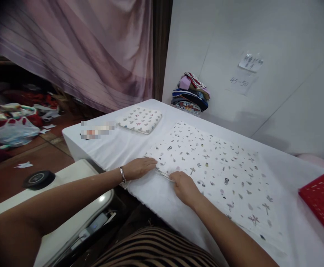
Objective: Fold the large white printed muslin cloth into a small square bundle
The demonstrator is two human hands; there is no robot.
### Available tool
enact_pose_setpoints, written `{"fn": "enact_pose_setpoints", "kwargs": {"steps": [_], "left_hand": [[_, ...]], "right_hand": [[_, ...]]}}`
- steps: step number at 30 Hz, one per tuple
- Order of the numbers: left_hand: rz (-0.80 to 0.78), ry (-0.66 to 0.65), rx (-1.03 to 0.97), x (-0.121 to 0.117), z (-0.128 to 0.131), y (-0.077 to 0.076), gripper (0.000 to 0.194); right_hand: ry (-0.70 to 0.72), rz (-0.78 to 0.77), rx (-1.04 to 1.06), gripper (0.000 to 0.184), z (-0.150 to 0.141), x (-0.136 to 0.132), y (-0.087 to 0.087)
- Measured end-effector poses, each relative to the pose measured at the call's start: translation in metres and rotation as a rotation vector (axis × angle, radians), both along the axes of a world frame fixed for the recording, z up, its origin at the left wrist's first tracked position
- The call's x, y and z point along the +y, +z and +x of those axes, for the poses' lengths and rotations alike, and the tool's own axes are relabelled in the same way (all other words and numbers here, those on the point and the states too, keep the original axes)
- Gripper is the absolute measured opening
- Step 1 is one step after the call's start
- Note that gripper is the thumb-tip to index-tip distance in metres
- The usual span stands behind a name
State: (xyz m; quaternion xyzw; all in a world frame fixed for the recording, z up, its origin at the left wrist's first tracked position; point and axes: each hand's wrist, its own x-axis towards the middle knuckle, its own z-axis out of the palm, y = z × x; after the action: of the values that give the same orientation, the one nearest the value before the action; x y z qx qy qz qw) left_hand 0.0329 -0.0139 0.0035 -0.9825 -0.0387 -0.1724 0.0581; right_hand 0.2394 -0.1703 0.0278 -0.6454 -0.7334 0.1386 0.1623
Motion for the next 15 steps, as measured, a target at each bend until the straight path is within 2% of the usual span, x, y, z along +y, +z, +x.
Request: {"fn": "enact_pose_setpoints", "kwargs": {"steps": [8,15], "left_hand": [[0.016,0.122,0.067,-0.003,0.001,0.000,0.018],[0.021,0.135,0.085,-0.004,-0.004,0.010,0.020]], "right_hand": [[-0.021,-0.027,0.116,0.042,0.002,0.002,-0.002],[0.010,-0.025,0.152,0.045,-0.002,0.002,-0.002]]}}
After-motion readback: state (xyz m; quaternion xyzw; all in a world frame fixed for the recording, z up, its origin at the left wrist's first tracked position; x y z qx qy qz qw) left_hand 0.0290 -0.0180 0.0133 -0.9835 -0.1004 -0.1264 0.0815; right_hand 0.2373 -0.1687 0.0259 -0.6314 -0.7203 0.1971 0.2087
